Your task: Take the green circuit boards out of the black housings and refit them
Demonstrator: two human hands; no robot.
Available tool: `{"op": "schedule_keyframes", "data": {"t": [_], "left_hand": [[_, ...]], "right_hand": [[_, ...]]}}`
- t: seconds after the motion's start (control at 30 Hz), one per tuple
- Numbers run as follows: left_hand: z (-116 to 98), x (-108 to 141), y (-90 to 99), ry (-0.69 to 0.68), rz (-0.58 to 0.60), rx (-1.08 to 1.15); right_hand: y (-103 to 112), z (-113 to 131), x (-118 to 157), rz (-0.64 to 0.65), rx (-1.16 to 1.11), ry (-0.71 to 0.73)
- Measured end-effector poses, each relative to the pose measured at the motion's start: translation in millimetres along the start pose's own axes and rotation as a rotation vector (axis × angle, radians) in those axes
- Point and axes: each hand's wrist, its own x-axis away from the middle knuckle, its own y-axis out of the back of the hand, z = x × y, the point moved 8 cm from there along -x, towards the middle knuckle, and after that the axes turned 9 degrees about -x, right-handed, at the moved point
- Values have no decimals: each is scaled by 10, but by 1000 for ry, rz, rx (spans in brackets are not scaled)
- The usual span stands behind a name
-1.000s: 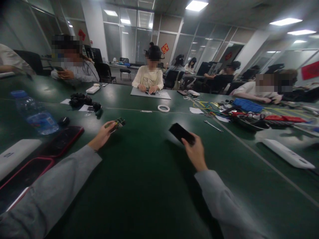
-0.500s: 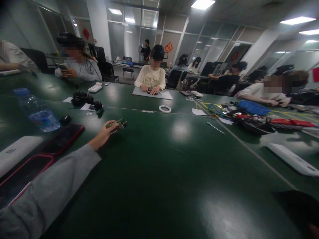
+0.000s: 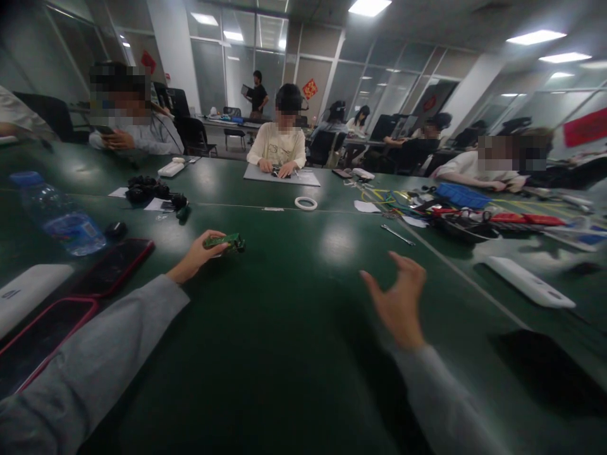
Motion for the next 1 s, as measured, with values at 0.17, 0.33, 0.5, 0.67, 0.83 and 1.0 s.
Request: {"op": "schedule_keyframes", "data": {"t": [0.17, 0.33, 0.5, 0.67, 0.83, 1.0], "left_hand": [[-23, -1, -68, -16, 50, -162], [-60, -44, -117, -99, 86, -226], [19, -45, -143, 27, 126, -85], [23, -32, -136, 59, 128, 39], [75, -79, -123, -20, 126, 11], [171, -136, -110, -48, 118, 50]], "right_hand": [[-1727, 1103, 181, 466, -565, 38], [-2594, 1840, 210, 607, -760, 85], [-2838, 1763, 261, 709, -891, -79], [-2989, 1522, 337, 811, -1096, -456], [-3066, 1455, 350, 903, -1283, -684], [-3076, 1394, 337, 946, -1499, -867]]}}
